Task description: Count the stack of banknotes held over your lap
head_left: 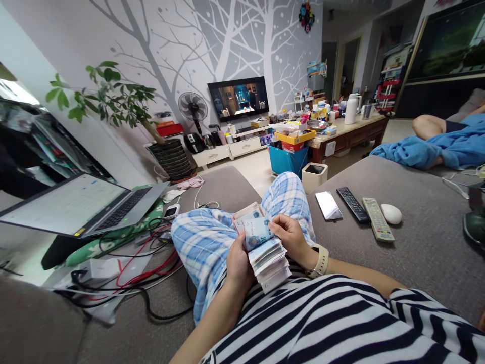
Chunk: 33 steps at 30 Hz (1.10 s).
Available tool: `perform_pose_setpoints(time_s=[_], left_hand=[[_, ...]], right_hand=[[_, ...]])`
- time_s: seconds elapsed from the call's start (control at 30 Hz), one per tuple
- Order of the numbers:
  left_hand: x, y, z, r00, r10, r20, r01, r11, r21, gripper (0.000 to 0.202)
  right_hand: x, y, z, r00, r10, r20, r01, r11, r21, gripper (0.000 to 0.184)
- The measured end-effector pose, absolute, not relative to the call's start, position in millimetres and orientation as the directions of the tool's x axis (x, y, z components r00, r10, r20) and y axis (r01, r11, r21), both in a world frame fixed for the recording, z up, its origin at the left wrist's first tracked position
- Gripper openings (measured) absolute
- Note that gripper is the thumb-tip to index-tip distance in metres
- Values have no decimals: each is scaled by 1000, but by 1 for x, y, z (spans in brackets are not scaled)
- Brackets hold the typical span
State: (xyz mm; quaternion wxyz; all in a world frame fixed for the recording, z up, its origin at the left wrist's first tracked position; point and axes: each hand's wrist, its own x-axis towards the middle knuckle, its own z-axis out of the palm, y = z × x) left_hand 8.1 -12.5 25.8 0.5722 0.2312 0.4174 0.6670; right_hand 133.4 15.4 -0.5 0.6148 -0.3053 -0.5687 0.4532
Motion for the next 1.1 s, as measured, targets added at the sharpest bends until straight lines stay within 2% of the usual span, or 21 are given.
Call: perform_pose_setpoints(time_s=[0.37,0.7,0.97,1.1], left_hand=[[6,-19,32,-324,944,-65,-340,-52,939,14],[10,-23,44,-326,939,-107,-392,-32,919,12],[7,-22,39,-337,938,-86,-347,-38,937,9],[6,-19,33,-291,952,-96,-415,-35,909,12]], right_hand=[[133,15,0,-87,896,436,-240,406,-882,24],[133,13,3,-95,899,427,-250,394,-885,24],[133,13,4,-113,895,432,-267,392,-881,26],[133,13,2,-107,889,446,-268,406,-874,31]])
